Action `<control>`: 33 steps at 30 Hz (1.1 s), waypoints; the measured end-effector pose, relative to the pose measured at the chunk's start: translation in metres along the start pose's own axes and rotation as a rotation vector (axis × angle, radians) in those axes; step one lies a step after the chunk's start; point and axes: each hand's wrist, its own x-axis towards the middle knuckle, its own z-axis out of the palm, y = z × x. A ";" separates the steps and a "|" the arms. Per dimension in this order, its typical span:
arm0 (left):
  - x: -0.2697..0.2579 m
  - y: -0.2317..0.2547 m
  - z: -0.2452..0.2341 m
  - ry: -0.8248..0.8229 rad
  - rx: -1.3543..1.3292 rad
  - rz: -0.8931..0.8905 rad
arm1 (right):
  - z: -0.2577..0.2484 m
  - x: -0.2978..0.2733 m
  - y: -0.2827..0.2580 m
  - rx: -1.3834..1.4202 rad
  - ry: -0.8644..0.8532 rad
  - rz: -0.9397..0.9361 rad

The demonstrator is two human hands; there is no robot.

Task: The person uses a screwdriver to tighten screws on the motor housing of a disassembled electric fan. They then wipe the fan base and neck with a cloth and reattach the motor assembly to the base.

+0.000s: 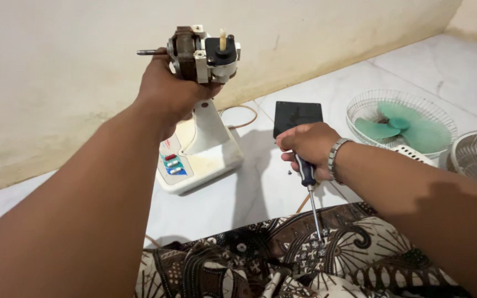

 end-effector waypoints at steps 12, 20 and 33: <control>0.038 0.004 -0.004 -0.143 -0.056 -0.126 | 0.011 -0.010 -0.024 -0.022 -0.024 -0.055; 0.043 0.002 -0.005 -0.137 -0.072 -0.162 | 0.011 -0.011 -0.026 -0.002 -0.025 -0.047; 0.043 -0.070 0.013 -0.545 -0.003 -0.652 | 0.002 -0.011 -0.028 0.108 -0.106 -0.017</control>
